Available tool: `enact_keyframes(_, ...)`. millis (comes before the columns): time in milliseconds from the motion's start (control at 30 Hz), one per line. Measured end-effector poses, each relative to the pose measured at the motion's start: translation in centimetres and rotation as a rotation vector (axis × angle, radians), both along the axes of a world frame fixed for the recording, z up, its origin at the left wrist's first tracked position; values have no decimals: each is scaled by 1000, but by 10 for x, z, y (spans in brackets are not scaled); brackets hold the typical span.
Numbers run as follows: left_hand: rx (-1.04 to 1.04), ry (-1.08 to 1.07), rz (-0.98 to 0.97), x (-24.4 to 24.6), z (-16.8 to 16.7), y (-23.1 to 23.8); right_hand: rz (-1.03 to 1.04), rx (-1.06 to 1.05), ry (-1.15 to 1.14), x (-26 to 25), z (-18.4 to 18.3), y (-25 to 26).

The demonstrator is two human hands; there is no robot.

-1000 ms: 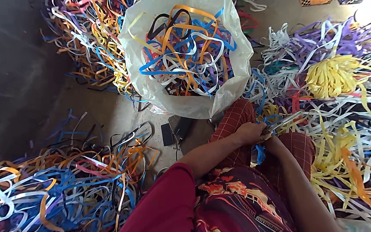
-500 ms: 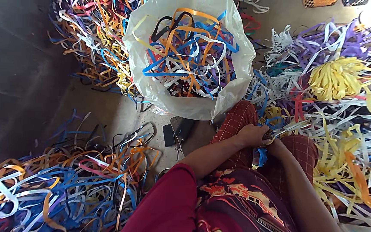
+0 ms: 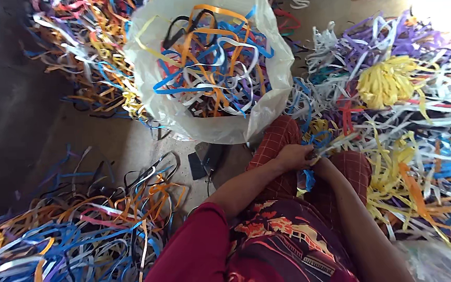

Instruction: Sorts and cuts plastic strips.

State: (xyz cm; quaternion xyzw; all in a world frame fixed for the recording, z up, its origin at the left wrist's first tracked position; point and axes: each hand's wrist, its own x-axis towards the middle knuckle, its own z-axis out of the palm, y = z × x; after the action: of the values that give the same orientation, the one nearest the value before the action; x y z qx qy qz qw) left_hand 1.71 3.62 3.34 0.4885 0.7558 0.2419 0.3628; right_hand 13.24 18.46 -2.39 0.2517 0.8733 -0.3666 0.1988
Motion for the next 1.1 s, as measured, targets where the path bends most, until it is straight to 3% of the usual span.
enact_keyframes(133, 67, -62, 153, 1, 1, 3, 25, -44, -30, 7, 17, 2)
enact_keyframes(267, 200, -171, 282, -1, -17, 7, 4, -44, -86, 23, 24, 42)
enact_keyframes(433, 284, -270, 329, -8, -32, 12, -360, -16, -58, 9, 77, 70)
enact_keyframes(533, 290, -274, 343, -10, -33, 14, -551, -36, -58, -9, 77, 68)
enact_keyframes(633, 255, -261, 349, -9, -35, 15, -566, -18, -53, -8, 24, 64)
enact_keyframes(700, 229, -228, 344, -8, -35, 14, -585, 26, -22, 2, -42, 61)
enact_keyframes(833, 128, -165, 312, -10, -35, 15, -656, 9, -173, 34, -172, 47)
enact_keyframes(867, 104, -166, 309, -10, -34, 16, -712, 52, -127, 43, -193, 37)
enact_keyframes(900, 83, -161, 308, -11, -34, 17, -864, 197, 111, 53, -227, 22)
enact_keyframes(933, 75, -154, 308, -11, -34, 18, -929, -128, -107, 50, -206, 33)
enact_keyframes(967, 68, -145, 307, -11, -35, 20, -1065, -306, -128, 48, -203, 40)
enact_keyframes(1033, 55, -123, 297, -12, -35, 21, -1183, -495, -62, 44, -182, 41)
enact_keyframes(1100, 49, -107, 295, -11, -35, 22, -1035, -535, -16, 43, -145, 41)
